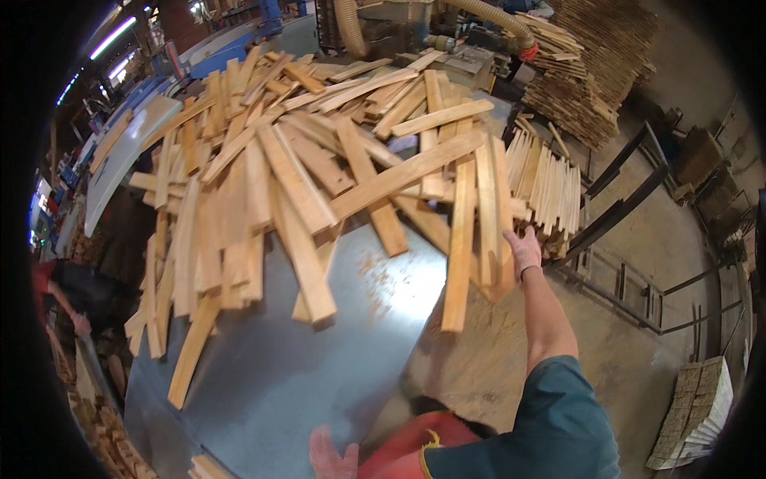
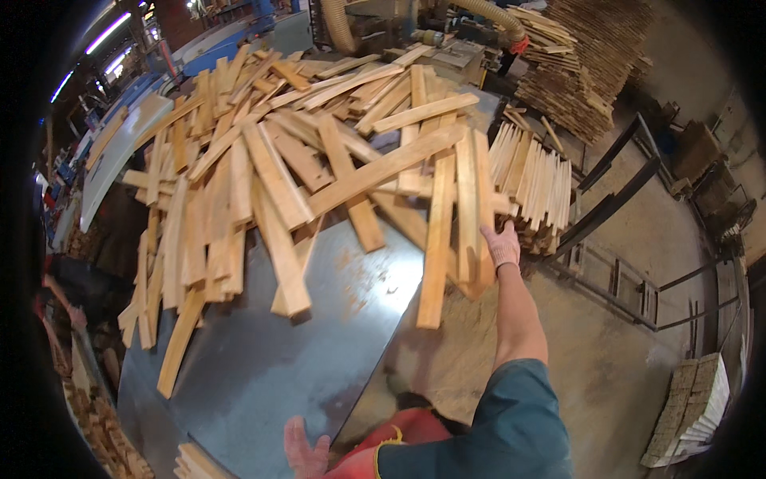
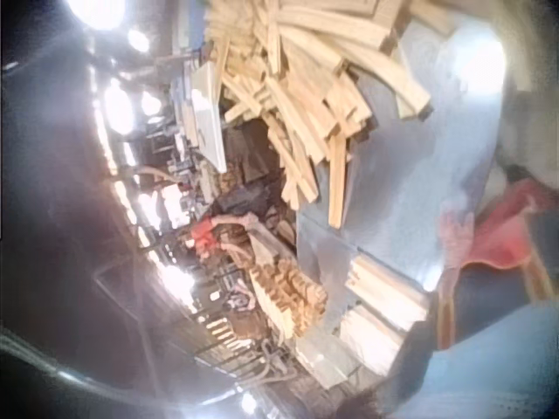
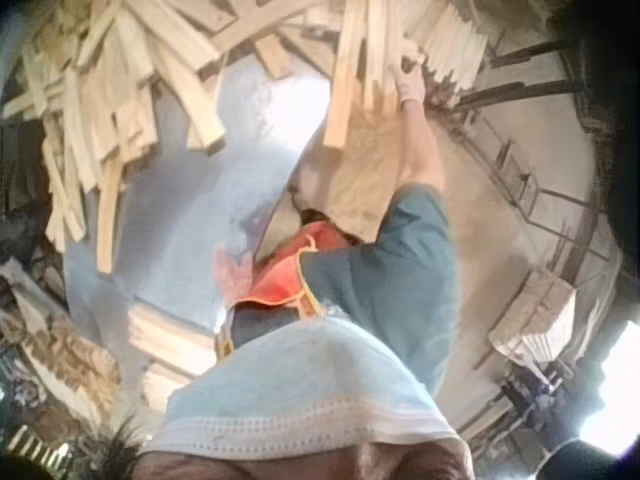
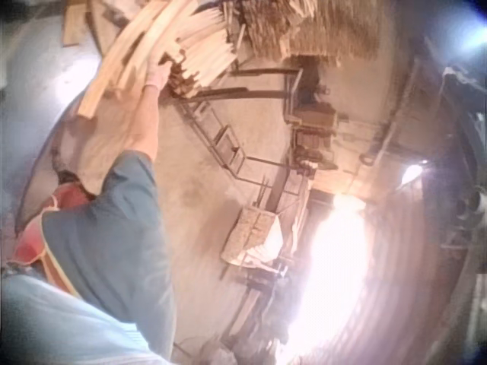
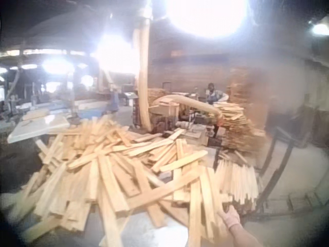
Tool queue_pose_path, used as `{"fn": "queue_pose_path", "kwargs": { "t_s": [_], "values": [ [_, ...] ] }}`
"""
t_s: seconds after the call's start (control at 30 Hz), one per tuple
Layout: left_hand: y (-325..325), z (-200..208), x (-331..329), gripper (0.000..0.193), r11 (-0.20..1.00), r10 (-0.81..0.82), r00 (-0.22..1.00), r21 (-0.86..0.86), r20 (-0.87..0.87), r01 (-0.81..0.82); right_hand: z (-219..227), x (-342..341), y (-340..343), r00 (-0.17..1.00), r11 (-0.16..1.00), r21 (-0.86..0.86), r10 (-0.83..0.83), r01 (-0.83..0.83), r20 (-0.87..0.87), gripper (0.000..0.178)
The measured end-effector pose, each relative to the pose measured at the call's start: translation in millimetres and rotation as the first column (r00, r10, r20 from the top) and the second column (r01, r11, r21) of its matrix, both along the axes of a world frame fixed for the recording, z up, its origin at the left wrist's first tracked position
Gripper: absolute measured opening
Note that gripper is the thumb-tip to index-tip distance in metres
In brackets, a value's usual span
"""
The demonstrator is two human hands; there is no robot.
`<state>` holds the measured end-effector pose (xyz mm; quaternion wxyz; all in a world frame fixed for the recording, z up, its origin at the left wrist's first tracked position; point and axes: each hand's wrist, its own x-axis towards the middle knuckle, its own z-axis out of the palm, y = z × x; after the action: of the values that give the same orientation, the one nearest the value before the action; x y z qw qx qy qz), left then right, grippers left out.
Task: The person repeatedly picks up thin wooden planks from a large pile on a metal table and stacks them neatly in a growing pile. The hands handle the planks one at a time, aligning them before placing them on the stack.
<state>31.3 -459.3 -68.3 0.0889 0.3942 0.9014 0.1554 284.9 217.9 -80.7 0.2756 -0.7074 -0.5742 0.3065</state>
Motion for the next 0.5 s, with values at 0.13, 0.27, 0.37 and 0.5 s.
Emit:
{"fn": "queue_pose_path", "kwargs": {
  "t_s": [0.13,0.27,0.37,0.5],
  "values": [
    [174.7,40.9,-20.5,0.073,0.970,-0.238,0.890,0.147,0.390,0.195,-24.3,14.1,39.0,1.000,0.995,-0.104,0.005,-0.005,-0.001,0.090],
    [277.8,23.7,-21.6,0.079,0.971,-0.239,0.877,0.092,0.416,0.221,-35.2,3.0,53.1,0.890,0.912,-0.333,0.070,-0.240,-0.451,0.067],
    [330.4,19.3,-23.2,0.082,0.987,-0.134,0.823,-0.002,0.551,0.162,-25.7,-33.2,37.4,0.625,0.911,-0.291,-0.050,-0.291,-0.779,0.071],
    [374.6,-9.1,-19.9,0.079,0.985,-0.111,0.785,-0.036,0.609,0.167,-36.0,-77.1,-2.3,0.401,0.924,-0.165,-0.014,-0.344,-0.916,0.100]
  ]
}}
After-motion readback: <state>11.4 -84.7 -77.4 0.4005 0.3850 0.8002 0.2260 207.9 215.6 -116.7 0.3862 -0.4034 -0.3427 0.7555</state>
